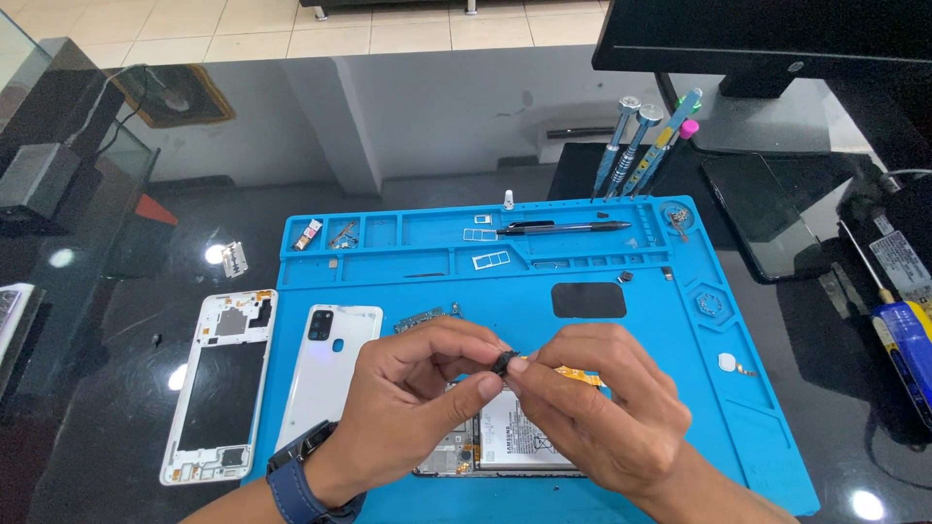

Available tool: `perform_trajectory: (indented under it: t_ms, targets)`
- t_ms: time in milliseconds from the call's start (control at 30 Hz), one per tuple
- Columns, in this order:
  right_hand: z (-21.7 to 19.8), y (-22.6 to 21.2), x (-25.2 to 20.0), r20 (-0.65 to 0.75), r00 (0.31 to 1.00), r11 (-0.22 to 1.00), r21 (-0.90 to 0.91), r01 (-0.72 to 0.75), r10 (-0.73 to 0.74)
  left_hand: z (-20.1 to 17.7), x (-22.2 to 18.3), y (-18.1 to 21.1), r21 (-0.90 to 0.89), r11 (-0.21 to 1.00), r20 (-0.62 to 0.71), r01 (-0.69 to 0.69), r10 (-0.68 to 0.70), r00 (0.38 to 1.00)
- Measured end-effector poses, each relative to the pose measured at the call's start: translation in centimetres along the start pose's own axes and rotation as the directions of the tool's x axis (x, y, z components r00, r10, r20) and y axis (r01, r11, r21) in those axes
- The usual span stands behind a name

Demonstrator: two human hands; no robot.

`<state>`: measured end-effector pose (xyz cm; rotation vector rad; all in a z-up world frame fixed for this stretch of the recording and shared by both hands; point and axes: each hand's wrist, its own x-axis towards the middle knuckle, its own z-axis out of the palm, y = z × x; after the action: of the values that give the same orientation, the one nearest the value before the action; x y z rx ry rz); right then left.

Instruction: The person works on a disassembled smartphone placed on a blue anti-static mat. They handle a small black component, likely a charging port, and use tweezers to manipulate it and connect it to a ribbon cable. The workspace includes the phone's back cover, screen assembly, and various tools.

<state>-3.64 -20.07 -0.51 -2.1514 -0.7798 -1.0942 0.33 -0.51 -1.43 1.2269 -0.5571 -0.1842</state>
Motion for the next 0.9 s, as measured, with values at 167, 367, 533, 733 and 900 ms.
perform_trajectory:
  t_ms: [167, 367, 533, 733, 900]
  targets:
    - [-0.2, -0.1, 0.1, 0.019, 1.0, 1.0, 0.003, 0.023, -0.023, 0.1, 0.0, 0.3, 0.007, 1.0, 0.005, 0.002, -0.002, 1.0]
    - [-0.2, -0.1, -0.1, 0.022, 0.999, 0.999, 0.009, 0.031, -0.031, -0.1, -0.1, 0.6, 0.034, 0.999, 0.032, 0.001, -0.002, 0.999]
    - [0.2, 0.1, 0.2, 0.006, 1.0, 1.0, -0.001, 0.015, -0.015, -0.2, 0.0, 0.3, 0.0, 1.0, 0.043, 0.002, -0.002, 0.999]
    - [-1.6, 3.5, 0.9, -0.076, 0.995, 0.997, -0.047, -0.069, 0.065, -1.6, 1.5, 0.2, 0.107, 0.981, -0.12, 0.163, -0.15, 0.981]
    - [-3.0, 9.6, -1.6, 0.185, 0.896, 0.883, -0.335, -0.33, 0.405, -3.1, 2.6, -0.1, 0.154, 0.955, -0.306, 0.255, -0.199, 0.931]
